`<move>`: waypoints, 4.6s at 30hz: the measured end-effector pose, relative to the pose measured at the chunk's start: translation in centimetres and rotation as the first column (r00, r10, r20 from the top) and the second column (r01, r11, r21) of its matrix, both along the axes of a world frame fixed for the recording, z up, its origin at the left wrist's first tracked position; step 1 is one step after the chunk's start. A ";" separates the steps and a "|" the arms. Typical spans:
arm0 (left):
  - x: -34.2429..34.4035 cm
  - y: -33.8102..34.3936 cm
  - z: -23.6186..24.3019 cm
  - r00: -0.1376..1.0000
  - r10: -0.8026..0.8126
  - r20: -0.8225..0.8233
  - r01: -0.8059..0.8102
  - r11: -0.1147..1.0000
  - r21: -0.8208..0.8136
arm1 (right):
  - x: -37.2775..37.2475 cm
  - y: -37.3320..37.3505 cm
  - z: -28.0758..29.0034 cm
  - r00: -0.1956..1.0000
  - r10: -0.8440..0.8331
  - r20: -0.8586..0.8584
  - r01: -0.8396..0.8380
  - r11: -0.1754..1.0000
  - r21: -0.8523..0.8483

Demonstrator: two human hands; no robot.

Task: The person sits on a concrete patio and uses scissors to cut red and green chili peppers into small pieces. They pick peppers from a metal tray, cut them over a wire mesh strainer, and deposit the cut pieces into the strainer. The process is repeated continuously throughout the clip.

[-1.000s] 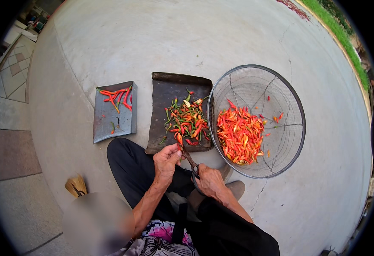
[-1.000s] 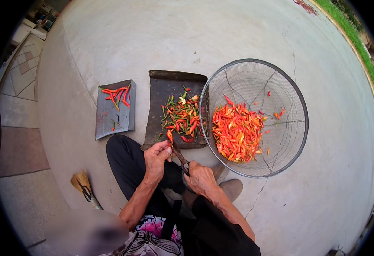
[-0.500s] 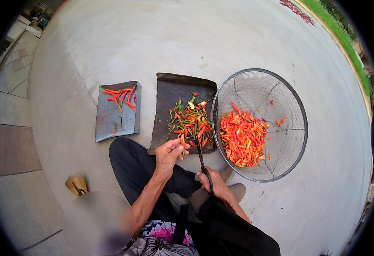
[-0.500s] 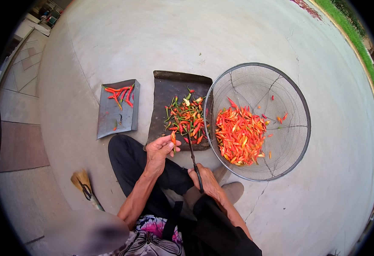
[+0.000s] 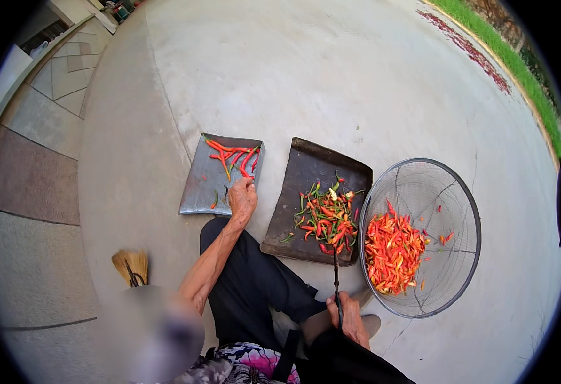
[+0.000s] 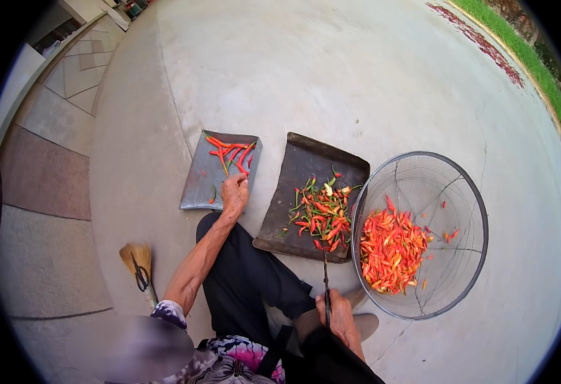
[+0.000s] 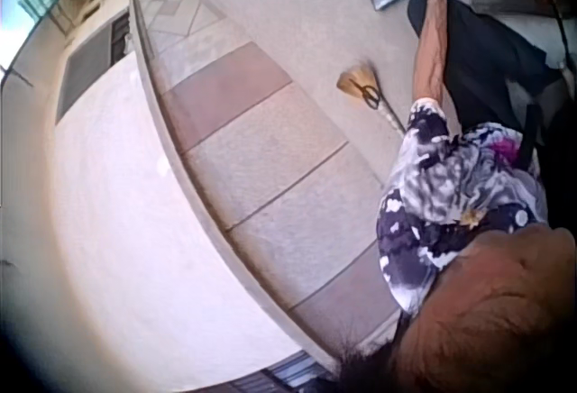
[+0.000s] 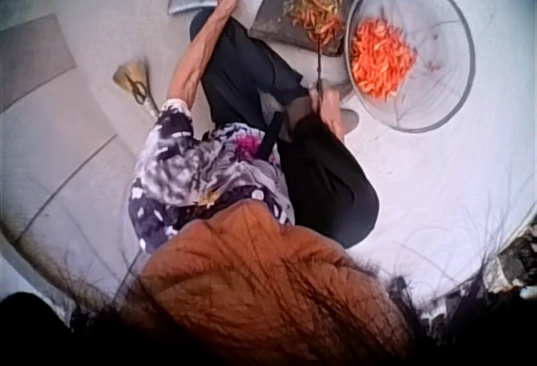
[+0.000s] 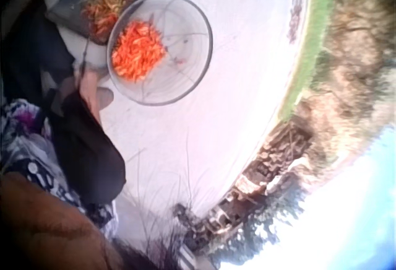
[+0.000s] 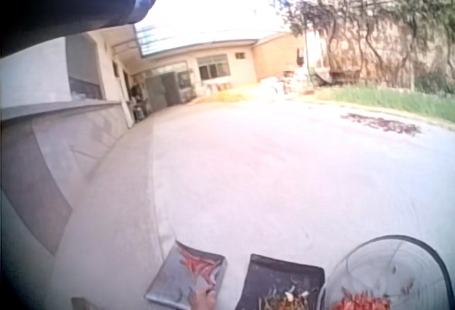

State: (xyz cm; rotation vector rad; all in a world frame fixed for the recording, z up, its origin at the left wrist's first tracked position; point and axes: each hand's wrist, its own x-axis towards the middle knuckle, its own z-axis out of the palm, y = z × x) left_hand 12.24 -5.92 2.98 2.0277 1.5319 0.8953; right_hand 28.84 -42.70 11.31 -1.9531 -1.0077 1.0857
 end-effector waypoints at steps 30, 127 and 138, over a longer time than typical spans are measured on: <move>-2.5 7.4 12.9 0.962 -0.216 -0.167 0.273 0.733 0.623 | 0.7 -2.4 -1.1 0.991 -0.035 0.127 0.049 0.992 -0.115; 12.7 -28.5 10.4 0.630 -0.476 0.614 0.774 0.450 -0.445 | 2.6 -7.3 2.7 0.911 -0.291 0.293 0.283 0.957 0.070; 12.8 -28.5 10.6 0.621 -0.506 0.598 0.783 0.440 -0.439 | 1.6 -7.4 0.7 0.897 -0.357 0.262 0.332 0.933 0.137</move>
